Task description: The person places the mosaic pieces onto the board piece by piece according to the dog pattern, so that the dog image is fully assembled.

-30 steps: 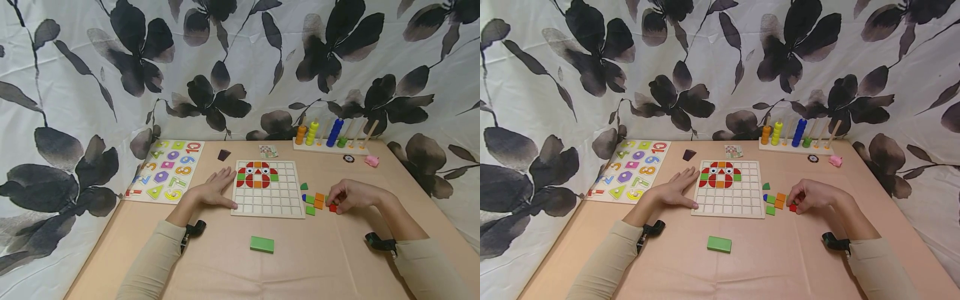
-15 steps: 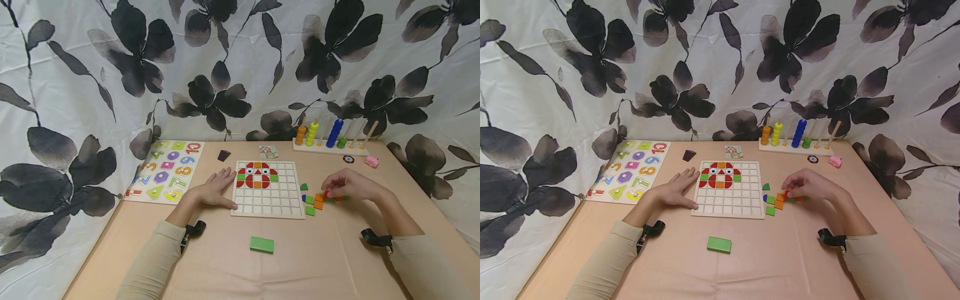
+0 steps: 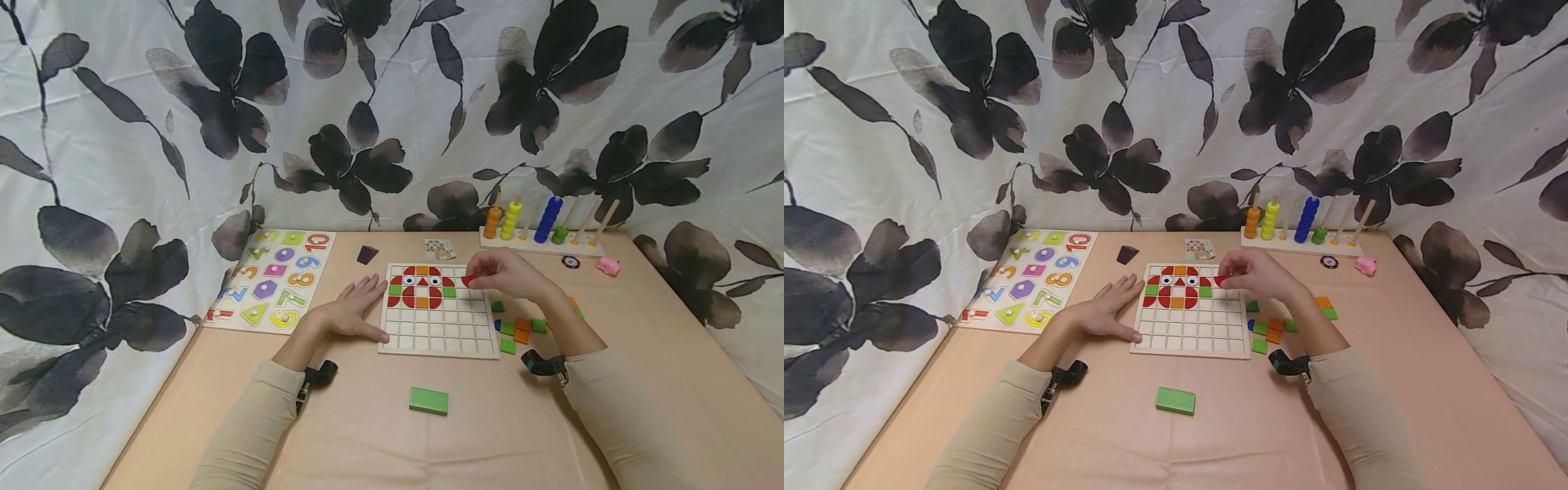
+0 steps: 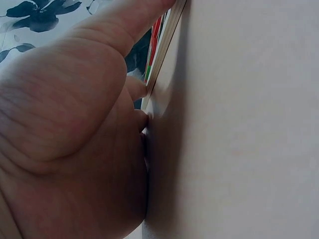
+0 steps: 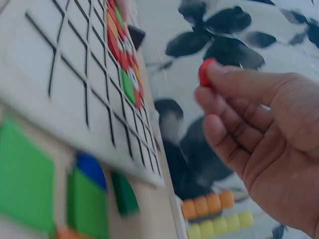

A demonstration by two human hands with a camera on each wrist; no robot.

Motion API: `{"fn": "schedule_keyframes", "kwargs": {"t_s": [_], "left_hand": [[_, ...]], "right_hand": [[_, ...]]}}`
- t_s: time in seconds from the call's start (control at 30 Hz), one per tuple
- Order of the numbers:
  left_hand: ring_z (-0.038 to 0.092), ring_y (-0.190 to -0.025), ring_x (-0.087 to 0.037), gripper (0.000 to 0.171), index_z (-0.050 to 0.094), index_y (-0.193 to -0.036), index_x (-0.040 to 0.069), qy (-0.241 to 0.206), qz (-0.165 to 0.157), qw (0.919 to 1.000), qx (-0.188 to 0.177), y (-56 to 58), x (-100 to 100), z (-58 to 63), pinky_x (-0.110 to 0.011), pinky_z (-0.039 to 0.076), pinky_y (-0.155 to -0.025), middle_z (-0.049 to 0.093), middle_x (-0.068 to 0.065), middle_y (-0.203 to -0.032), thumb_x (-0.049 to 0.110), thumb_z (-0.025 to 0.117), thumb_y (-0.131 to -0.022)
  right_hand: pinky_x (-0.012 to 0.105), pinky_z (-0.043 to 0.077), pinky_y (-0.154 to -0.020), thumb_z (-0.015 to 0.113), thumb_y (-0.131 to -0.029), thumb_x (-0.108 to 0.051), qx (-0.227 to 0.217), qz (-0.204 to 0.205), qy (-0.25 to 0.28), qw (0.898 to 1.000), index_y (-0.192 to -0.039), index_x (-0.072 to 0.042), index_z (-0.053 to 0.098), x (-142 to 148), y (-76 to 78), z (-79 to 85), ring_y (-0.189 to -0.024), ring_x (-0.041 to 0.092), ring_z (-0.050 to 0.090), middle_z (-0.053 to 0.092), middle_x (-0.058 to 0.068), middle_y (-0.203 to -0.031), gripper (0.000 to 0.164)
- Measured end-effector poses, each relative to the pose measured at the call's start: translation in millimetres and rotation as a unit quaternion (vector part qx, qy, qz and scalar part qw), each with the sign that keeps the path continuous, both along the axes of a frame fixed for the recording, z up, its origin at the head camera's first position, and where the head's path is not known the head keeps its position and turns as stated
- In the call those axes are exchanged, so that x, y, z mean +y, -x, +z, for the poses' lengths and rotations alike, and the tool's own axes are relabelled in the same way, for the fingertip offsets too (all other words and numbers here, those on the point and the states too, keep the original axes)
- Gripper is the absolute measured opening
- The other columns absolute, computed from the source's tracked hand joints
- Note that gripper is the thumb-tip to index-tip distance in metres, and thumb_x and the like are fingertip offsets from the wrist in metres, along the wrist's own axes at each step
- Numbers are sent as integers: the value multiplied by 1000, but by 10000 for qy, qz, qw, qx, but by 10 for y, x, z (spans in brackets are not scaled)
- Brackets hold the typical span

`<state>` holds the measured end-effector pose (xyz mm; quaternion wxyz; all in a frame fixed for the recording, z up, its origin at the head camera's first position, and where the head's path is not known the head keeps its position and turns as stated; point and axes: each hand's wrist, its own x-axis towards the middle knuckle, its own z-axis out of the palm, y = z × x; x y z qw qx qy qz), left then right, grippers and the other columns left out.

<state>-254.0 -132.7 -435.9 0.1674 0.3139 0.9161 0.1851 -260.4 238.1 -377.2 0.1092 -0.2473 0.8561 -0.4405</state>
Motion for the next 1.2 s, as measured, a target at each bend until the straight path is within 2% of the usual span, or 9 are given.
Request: {"fn": "schedule_keyframes", "kwargs": {"t_s": [0.13, 0.23, 0.3, 0.47, 0.6, 0.77, 0.93, 1.03, 1.2], "left_hand": [[-7, -148, -28, 121, 8, -156, 14, -69, -11, 10000, -34, 3, 7, 8, -50, -3, -117, -3, -11, -162, 73, 68, -68], [-7, -148, -28, 121, 8, -156, 14, -34, -22, 10000, -34, 8, 12, 5, -50, -3, -117, -3, -11, -162, 74, 67, -68], [-7, -148, -28, 122, 7, -156, 15, -1, -18, 10000, -28, 11, 14, 1, -50, -2, -117, -3, -10, -162, 74, 67, -68], [-8, -148, -26, 122, 7, -156, 15, 5, 5, 10000, -69, 14, 10, -9, -49, -3, -117, -4, -9, -162, 74, 67, -68], [-8, -148, -26, 122, 7, -156, 15, -19, 8, 10000, -79, 19, 5, -6, -49, -3, -117, -4, -9, -162, 74, 67, -68], [-9, -148, -26, 122, 6, -156, 15, 19, -8, 10000, -40, 30, 3, -5, -49, -3, -117, -5, -9, -162, 74, 67, -68], [-9, -148, -26, 122, 6, -156, 15, 0, -2, 10000, -74, 29, 3, -1, -49, -3, -117, -5, -9, -162, 74, 67, -68], [-9, -148, -25, 122, 6, -156, 16, 2, 16, 10000, -86, 27, 1, -2, -49, -3, -117, -5, -9, -162, 74, 67, -68], [-9, -148, -25, 122, 6, -156, 17, 3, 37, 10000, -69, 27, -2, -22, -48, -3, -117, -5, -9, -162, 75, 67, -67]], "right_hand": [[30, 52, -73, 75, -83, -11, 225, 155, -308, 9992, -107, -9, 72, -188, 28, -82, -83, 22, 60, 70, 5, -103, 23], [29, 53, -73, 74, -84, -10, 293, 209, -486, 9982, -106, -8, 73, -265, 37, -154, -84, 20, 61, 71, 4, -103, 22], [30, 54, -76, 73, -84, -8, 269, 245, -526, 9980, -105, -6, 74, -296, 37, -193, -86, 19, 62, 71, 3, -101, 21], [33, 52, -73, 72, -85, -7, 114, 245, -736, 9969, -100, -10, 76, -364, 23, -256, -83, 21, 59, 71, -1, -94, 16], [31, 51, -70, 72, -86, -8, 13, 191, -932, 9955, -97, -15, 76, -398, 23, -296, -80, 19, 57, 70, -4, -88, 14], [32, 51, -69, 71, -85, -5, 57, 7, -986, 9951, -99, -13, 77, -406, 17, -301, -80, 20, 56, 70, -2, -90, 17], [32, 49, -76, 70, -87, -6, -95, -124, -1134, 9934, -100, -14, 77, -420, 11, -315, -89, 19, 56, 69, -3, -98, 17], [32, 49, -76, 70, -87, -7, 21, -86, -1311, 9913, -99, -15, 77, -438, 9, -327, -89, 19, 56, 68, -3, -96, 16], [31, 49, -68, 73, -84, -9, 563, -4, -1693, 9840, -92, -16, 78, -462, -5, -331, -79, 17, 54, 67, -5, -86, 12]]}}
